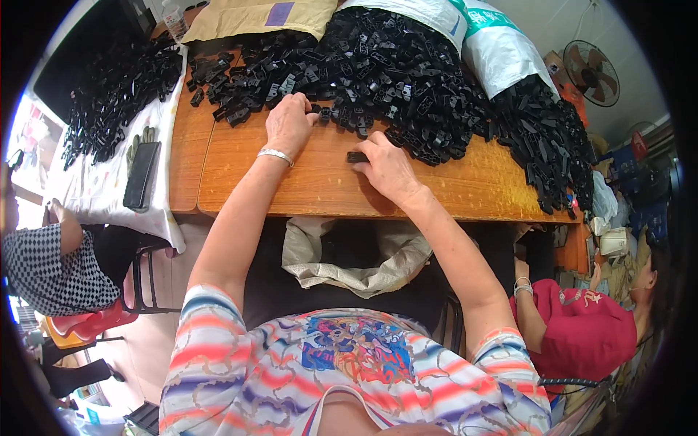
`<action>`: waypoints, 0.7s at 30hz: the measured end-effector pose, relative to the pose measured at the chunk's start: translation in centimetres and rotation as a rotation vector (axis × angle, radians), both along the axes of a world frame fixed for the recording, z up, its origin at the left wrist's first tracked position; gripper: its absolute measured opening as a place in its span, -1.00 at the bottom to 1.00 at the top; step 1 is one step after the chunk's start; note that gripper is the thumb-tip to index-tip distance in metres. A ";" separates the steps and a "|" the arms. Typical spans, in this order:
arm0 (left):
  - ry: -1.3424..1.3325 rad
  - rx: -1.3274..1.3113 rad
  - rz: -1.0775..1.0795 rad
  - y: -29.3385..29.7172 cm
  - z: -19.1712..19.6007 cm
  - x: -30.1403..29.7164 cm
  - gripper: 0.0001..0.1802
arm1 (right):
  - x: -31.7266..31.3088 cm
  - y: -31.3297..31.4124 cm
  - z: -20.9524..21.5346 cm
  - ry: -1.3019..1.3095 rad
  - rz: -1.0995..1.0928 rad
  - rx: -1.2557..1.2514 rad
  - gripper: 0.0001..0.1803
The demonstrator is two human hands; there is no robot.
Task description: Assembling small black plastic industrial components by hand at a workshop table.
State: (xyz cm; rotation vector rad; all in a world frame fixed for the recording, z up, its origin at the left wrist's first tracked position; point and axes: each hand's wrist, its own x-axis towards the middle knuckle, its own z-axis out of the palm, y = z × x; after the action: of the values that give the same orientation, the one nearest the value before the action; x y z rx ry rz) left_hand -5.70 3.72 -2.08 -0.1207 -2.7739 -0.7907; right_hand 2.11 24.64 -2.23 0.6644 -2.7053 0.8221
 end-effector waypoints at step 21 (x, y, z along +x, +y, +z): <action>-0.394 1.386 -0.447 -2.0 0.8 8.8 -0.69 | 2.7 -4.8 4.4 -0.011 0.072 -0.617 -0.74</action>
State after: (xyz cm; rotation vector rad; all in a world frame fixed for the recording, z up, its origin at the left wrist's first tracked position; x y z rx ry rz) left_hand 3.13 1.71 -1.24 -0.3216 -1.8147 -2.8042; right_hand 4.85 19.81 2.14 0.6023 -2.2423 1.5765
